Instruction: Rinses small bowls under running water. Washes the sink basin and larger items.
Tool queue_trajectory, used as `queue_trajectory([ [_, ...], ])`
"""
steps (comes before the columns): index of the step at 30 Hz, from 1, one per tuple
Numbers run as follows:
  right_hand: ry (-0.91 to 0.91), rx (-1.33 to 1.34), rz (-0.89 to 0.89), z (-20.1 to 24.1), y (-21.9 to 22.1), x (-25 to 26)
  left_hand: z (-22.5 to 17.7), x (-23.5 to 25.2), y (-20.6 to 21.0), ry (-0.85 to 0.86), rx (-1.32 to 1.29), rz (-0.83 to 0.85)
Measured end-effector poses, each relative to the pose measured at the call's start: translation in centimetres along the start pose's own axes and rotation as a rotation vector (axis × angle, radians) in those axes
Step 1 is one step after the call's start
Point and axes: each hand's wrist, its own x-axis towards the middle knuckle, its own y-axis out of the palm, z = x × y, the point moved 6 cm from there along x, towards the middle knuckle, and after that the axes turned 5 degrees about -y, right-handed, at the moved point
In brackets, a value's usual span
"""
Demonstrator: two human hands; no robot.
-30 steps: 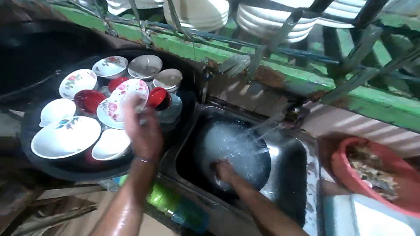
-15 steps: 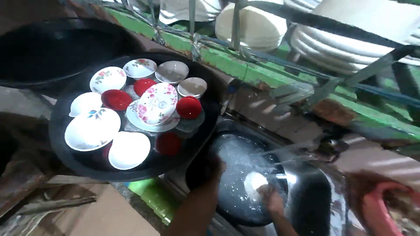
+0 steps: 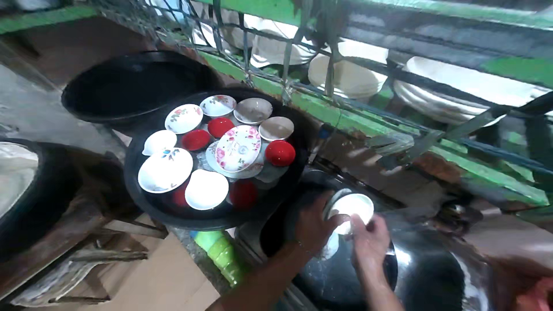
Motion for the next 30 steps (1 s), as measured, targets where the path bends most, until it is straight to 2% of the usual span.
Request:
queue_trajectory([
  [3, -0.141, -0.015, 0.187, 6.8, 4.0, -1.3, -2.8, -0.5, -5.5, 0.062, 0.021, -0.213],
  [5, -0.372, 0.005, 0.303, 9.9, 5.4, -2.1, -3.7, -0.3, -10.2, 0.113, -0.017, -0.399],
  [7, -0.564, -0.072, 0.360, 10.1, 5.2, -2.5, -3.6, 0.6, -15.3, 0.147, -0.063, -0.585],
  [8, -0.567, -0.147, 0.374, 8.7, 4.5, -2.3, -3.1, 1.4, -17.9, 0.111, -0.107, -0.644],
  [11, -0.231, -0.333, 0.409, -0.2, 0.8, -0.9, 0.2, 5.2, -24.6, -0.125, -0.168, -0.753],
  [14, 0.073, -0.439, 0.389, -9.3, -4.3, 0.2, 3.3, 8.2, -29.1, -0.316, -0.101, -0.713],
  [16, 0.250, -0.360, 0.296, -12.6, -7.6, 0.5, 3.4, 8.3, -30.4, -0.377, 0.016, -0.706],
  [18, 0.395, -0.082, 0.090, -13.2, -10.3, 1.0, 1.6, 7.0, -30.4, -0.269, 0.151, -0.760],
  [20, 0.364, 0.243, -0.103, -10.7, -12.8, 2.4, -1.5, 5.0, -27.6, 0.015, 0.235, -0.766],
  [22, 0.242, 0.459, -0.144, -6.0, -14.7, 3.9, -3.4, 2.6, -21.2, 0.285, 0.244, -0.646],
  [23, 0.204, 0.465, -0.118, -3.5, -15.3, 4.5, -3.8, 1.6, -17.0, 0.362, 0.238, -0.530],
  [24, 0.187, 0.395, -0.084, -1.3, -15.6, 5.2, -3.6, 0.9, -12.7, 0.383, 0.244, -0.388],
  [26, 0.214, 0.110, 0.016, 2.3, -15.4, 6.8, -1.9, 0.7, -4.7, 0.303, 0.322, -0.071],
  [28, 0.166, -0.284, 0.133, 4.3, -15.2, 8.5, 1.0, 1.7, 2.0, 0.141, 0.363, 0.237],
  [30, 0.056, -0.741, 0.150, 6.7, -15.5, 8.7, 4.4, 3.0, 6.9, 0.048, 0.413, 0.452],
])
